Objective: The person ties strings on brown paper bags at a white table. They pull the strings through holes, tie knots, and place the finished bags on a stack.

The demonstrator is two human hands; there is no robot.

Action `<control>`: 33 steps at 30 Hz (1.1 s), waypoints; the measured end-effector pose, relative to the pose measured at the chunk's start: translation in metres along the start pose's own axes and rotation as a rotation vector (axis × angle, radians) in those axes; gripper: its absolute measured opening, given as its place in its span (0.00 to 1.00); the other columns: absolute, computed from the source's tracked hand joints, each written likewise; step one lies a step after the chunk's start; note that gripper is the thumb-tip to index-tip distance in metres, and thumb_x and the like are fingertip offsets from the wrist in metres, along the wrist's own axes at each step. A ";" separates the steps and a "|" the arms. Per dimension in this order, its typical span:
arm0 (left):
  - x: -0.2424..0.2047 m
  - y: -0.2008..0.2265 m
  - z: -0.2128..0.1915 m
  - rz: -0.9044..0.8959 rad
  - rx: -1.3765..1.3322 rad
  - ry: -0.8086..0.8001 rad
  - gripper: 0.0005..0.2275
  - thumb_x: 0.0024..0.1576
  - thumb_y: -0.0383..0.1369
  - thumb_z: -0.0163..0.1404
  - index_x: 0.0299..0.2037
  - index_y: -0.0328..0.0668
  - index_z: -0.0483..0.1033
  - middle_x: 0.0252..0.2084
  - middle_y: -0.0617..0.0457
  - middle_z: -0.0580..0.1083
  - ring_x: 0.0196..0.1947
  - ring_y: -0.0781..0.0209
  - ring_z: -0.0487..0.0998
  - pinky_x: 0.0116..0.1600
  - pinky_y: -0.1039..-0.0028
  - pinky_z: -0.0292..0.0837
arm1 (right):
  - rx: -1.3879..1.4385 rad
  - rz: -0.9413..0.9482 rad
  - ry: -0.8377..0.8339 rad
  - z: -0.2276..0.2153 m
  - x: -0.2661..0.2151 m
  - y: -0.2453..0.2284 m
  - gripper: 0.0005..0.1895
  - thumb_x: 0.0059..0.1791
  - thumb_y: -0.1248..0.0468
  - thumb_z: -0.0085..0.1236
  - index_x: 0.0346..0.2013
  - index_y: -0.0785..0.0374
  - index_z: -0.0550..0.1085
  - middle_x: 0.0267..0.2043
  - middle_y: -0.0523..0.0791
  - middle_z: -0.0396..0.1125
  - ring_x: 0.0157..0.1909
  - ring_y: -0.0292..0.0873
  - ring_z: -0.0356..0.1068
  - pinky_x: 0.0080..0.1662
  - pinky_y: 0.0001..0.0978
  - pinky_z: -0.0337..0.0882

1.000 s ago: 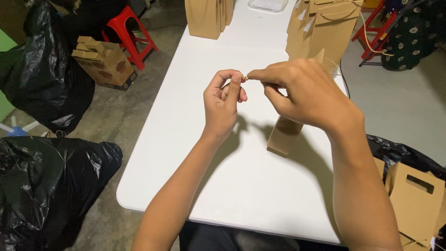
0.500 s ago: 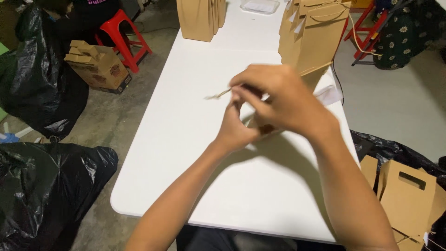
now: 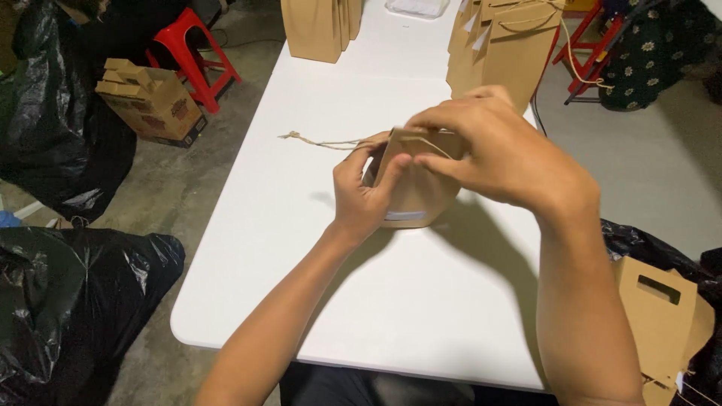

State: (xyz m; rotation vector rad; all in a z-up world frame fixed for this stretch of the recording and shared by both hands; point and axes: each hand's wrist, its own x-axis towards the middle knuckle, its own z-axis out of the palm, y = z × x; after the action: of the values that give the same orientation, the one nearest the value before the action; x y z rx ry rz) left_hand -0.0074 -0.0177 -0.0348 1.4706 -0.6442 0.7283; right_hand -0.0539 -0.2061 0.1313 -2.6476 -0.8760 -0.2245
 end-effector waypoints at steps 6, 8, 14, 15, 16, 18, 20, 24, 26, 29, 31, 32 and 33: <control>0.010 -0.003 -0.009 0.367 0.173 0.031 0.06 0.65 0.20 0.65 0.50 0.36 0.84 0.48 0.49 0.84 0.46 0.50 0.85 0.55 0.62 0.78 | -0.021 -0.122 0.104 -0.004 -0.007 0.008 0.06 0.60 0.59 0.61 0.40 0.55 0.79 0.40 0.36 0.76 0.43 0.43 0.71 0.69 0.47 0.57; 0.013 -0.003 -0.015 0.415 0.239 0.005 0.07 0.66 0.21 0.65 0.49 0.39 0.84 0.47 0.53 0.85 0.44 0.53 0.85 0.53 0.63 0.75 | -0.002 -0.144 0.143 -0.009 -0.012 0.011 0.05 0.59 0.60 0.64 0.39 0.54 0.79 0.38 0.34 0.77 0.40 0.41 0.72 0.70 0.47 0.57; 0.022 0.001 -0.025 0.430 0.300 -0.026 0.07 0.67 0.24 0.66 0.50 0.47 0.84 0.46 0.58 0.85 0.43 0.59 0.86 0.53 0.67 0.73 | 0.045 -0.103 0.169 -0.027 -0.028 0.006 0.08 0.56 0.55 0.72 0.39 0.53 0.84 0.39 0.33 0.80 0.45 0.40 0.70 0.73 0.43 0.58; 0.022 0.001 -0.024 0.410 0.274 -0.015 0.09 0.65 0.23 0.69 0.49 0.47 0.85 0.46 0.58 0.85 0.42 0.59 0.85 0.53 0.68 0.74 | 0.088 -0.167 0.167 -0.029 -0.030 0.007 0.09 0.55 0.56 0.73 0.37 0.56 0.83 0.38 0.33 0.80 0.36 0.37 0.72 0.76 0.45 0.59; 0.019 0.000 -0.023 0.409 0.271 -0.017 0.09 0.65 0.23 0.69 0.49 0.47 0.85 0.46 0.58 0.85 0.42 0.59 0.85 0.53 0.68 0.74 | 0.087 -0.164 0.167 -0.030 -0.034 0.013 0.09 0.55 0.56 0.73 0.37 0.56 0.83 0.38 0.33 0.80 0.36 0.37 0.72 0.76 0.45 0.59; 0.018 -0.002 -0.021 0.233 0.264 0.057 0.09 0.61 0.27 0.72 0.44 0.50 0.85 0.41 0.59 0.84 0.40 0.62 0.82 0.49 0.73 0.79 | 0.272 -0.072 0.132 -0.033 -0.040 0.026 0.10 0.52 0.58 0.77 0.35 0.53 0.80 0.37 0.33 0.74 0.57 0.37 0.64 0.67 0.31 0.57; 0.021 0.001 -0.025 0.286 0.273 0.063 0.09 0.61 0.26 0.71 0.44 0.45 0.83 0.39 0.57 0.83 0.38 0.60 0.80 0.47 0.72 0.77 | 0.270 -0.032 0.068 -0.031 -0.035 0.034 0.10 0.54 0.56 0.74 0.34 0.53 0.80 0.35 0.34 0.74 0.51 0.36 0.65 0.59 0.31 0.60; 0.022 -0.012 -0.033 0.423 0.356 0.003 0.22 0.58 0.31 0.78 0.59 0.44 0.83 0.47 0.53 0.87 0.42 0.59 0.85 0.54 0.70 0.83 | 0.219 0.054 -0.207 -0.035 -0.017 0.005 0.18 0.55 0.48 0.61 0.47 0.51 0.93 0.36 0.37 0.90 0.38 0.34 0.82 0.37 0.35 0.74; 0.025 -0.014 -0.034 0.460 0.369 -0.010 0.23 0.59 0.32 0.77 0.61 0.42 0.81 0.45 0.56 0.87 0.40 0.60 0.83 0.53 0.70 0.80 | 0.207 -0.073 -0.136 -0.032 -0.020 0.007 0.19 0.59 0.49 0.56 0.45 0.51 0.92 0.34 0.35 0.87 0.38 0.36 0.77 0.47 0.36 0.70; 0.025 -0.019 -0.039 0.459 0.363 -0.003 0.23 0.57 0.30 0.78 0.59 0.41 0.82 0.45 0.56 0.87 0.39 0.60 0.83 0.52 0.70 0.78 | 0.188 -0.166 0.062 -0.030 -0.027 0.018 0.18 0.64 0.54 0.53 0.42 0.53 0.88 0.30 0.35 0.81 0.41 0.38 0.71 0.56 0.36 0.66; 0.026 -0.017 -0.041 0.430 0.342 0.021 0.22 0.53 0.26 0.80 0.56 0.41 0.84 0.47 0.52 0.86 0.40 0.58 0.84 0.50 0.71 0.78 | 0.175 -0.133 0.194 -0.034 -0.034 0.023 0.16 0.66 0.57 0.54 0.40 0.56 0.85 0.30 0.37 0.77 0.45 0.39 0.71 0.57 0.36 0.66; 0.026 -0.013 -0.043 0.281 0.276 0.058 0.25 0.53 0.27 0.79 0.59 0.43 0.81 0.48 0.55 0.84 0.41 0.62 0.83 0.48 0.75 0.82 | 0.326 -0.115 0.266 -0.038 -0.040 0.023 0.18 0.69 0.63 0.50 0.39 0.66 0.81 0.29 0.44 0.72 0.40 0.41 0.69 0.51 0.34 0.67; 0.026 -0.009 -0.044 0.131 0.210 0.096 0.28 0.54 0.28 0.79 0.63 0.45 0.78 0.50 0.59 0.81 0.41 0.66 0.83 0.45 0.79 0.86 | 0.476 -0.095 0.333 -0.043 -0.045 0.023 0.20 0.72 0.70 0.46 0.39 0.76 0.77 0.29 0.50 0.68 0.35 0.43 0.67 0.45 0.32 0.69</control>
State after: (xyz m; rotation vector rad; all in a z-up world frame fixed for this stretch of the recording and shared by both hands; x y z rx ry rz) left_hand 0.0140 0.0272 -0.0211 1.5841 -0.6083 0.9867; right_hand -0.0780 -0.2636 0.1536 -2.0590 -0.8220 -0.4098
